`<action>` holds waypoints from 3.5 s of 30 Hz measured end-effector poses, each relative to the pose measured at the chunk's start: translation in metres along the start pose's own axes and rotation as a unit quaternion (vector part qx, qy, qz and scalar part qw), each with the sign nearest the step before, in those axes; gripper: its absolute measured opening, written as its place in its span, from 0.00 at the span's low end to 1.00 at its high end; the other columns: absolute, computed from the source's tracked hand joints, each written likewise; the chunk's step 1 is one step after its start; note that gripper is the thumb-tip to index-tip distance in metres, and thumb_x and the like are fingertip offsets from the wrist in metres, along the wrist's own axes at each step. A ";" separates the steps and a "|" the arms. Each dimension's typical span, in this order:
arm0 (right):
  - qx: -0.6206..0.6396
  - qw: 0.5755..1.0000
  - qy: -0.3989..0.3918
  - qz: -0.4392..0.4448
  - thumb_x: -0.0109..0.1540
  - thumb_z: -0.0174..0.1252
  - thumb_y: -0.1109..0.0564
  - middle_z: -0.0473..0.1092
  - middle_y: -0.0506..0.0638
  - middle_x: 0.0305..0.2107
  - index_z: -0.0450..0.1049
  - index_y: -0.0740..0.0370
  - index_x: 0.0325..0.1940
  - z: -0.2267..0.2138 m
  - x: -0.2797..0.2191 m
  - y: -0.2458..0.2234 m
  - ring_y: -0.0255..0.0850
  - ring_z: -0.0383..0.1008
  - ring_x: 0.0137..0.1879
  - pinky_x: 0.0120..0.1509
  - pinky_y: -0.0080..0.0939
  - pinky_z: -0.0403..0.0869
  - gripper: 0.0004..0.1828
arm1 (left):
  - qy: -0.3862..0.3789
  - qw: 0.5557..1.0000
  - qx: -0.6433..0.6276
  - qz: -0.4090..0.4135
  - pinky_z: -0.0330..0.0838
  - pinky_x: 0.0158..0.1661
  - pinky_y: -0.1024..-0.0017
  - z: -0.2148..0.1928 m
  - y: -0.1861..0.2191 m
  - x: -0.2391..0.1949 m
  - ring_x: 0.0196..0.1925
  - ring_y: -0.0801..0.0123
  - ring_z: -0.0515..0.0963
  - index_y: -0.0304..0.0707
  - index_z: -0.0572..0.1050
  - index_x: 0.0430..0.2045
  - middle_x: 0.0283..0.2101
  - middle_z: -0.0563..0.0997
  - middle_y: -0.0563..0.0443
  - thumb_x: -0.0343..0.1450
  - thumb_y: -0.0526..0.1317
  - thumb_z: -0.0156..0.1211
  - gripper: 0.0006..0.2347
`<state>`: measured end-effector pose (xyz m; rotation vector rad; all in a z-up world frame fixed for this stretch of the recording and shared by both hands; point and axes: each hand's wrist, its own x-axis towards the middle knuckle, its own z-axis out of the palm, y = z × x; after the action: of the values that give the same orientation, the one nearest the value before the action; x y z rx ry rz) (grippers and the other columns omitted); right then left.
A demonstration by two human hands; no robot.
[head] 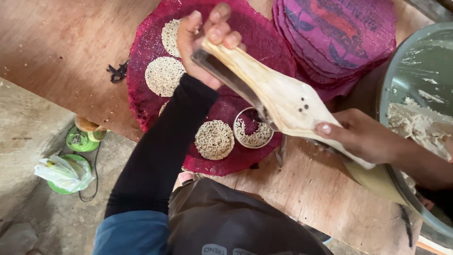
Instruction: The person uses a wooden press tool and a metal ring to shape and place round crackers onto a purple mesh tray, replenishing the cracker mixture from a bucket with a spatula and using a wooden lever tool to press the mixture into molds.
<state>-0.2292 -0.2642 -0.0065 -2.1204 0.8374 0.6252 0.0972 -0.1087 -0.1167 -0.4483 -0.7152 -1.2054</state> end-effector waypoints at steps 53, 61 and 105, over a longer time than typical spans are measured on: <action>-0.143 0.943 0.232 -0.191 0.45 0.76 0.41 0.70 0.61 0.57 0.64 0.62 0.68 0.121 0.042 -0.051 0.54 0.67 0.66 0.71 0.58 0.59 0.53 | 0.294 0.661 0.690 0.017 0.79 0.53 0.70 0.139 -0.039 -0.054 0.52 0.69 0.83 0.27 0.75 0.50 0.51 0.83 0.45 0.66 0.34 0.76 0.21; -0.154 0.942 0.184 -0.236 0.52 0.70 0.40 0.66 0.59 0.63 0.66 0.58 0.70 0.090 0.058 -0.077 0.50 0.65 0.69 0.72 0.47 0.62 0.46 | 0.315 0.661 0.681 0.028 0.78 0.56 0.70 0.152 -0.018 -0.064 0.54 0.70 0.82 0.27 0.73 0.53 0.54 0.82 0.45 0.66 0.34 0.75 0.22; 0.011 0.992 -0.082 -0.092 0.59 0.42 0.23 0.75 0.52 0.19 0.80 0.66 0.34 0.030 0.086 -0.113 0.38 0.71 0.22 0.25 0.40 0.70 0.44 | 0.200 0.940 0.214 0.175 0.68 0.33 0.69 0.081 0.096 -0.036 0.23 0.76 0.70 0.38 0.67 0.30 0.31 0.73 0.57 0.81 0.46 0.44 0.13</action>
<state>-0.0947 -0.2153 -0.0276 -2.0652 0.5497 0.6779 0.1607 -0.0006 -0.0793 0.0390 -0.4975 -0.7416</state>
